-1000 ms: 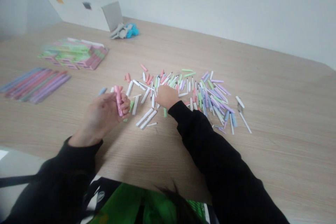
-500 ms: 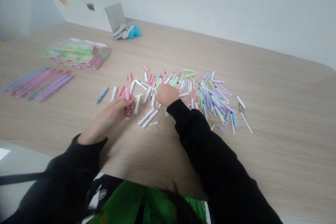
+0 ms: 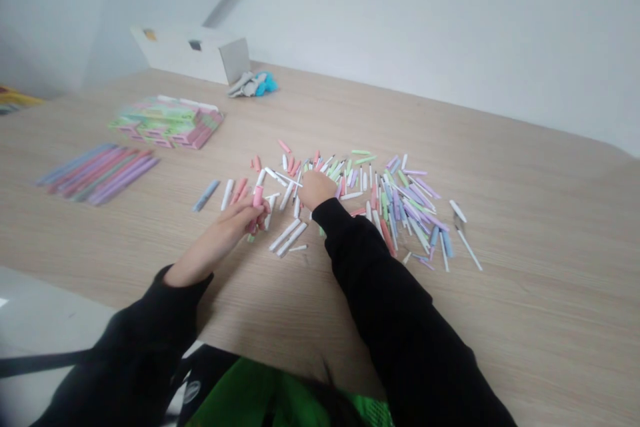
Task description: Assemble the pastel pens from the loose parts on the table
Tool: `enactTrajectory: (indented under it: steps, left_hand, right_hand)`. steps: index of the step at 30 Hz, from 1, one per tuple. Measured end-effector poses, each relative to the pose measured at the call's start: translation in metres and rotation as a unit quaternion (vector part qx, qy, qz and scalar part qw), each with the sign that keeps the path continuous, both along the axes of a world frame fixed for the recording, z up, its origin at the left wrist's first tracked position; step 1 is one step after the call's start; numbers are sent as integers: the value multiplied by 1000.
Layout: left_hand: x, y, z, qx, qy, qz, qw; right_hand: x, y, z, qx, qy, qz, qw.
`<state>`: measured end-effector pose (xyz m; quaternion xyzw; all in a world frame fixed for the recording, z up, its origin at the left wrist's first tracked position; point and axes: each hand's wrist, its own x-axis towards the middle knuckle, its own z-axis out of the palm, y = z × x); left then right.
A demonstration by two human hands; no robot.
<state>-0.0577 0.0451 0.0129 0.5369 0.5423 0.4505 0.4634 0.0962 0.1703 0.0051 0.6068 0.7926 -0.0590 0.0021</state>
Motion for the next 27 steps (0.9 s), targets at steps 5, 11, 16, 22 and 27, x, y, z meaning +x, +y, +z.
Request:
enactTrajectory:
  steps: [5, 11, 16, 22, 27]
  left_hand:
    - [1, 0, 0, 15, 33, 7, 999]
    - [-9, 2, -1, 68, 32, 21, 997]
    - [-64, -17, 0, 79, 220, 87, 968]
    - [-121, -34, -21, 33, 507, 242, 827]
    - [-107, -28, -47, 14, 607, 210, 766]
  right_hand:
    - [1, 0, 2, -2, 5, 2, 1000]
    - [5, -1, 16, -5, 10, 26, 1000]
    - [21, -18, 35, 19, 27, 67, 997]
    - [66, -59, 42, 16, 80, 143, 986]
    - [93, -95, 49, -49, 164, 122, 978]
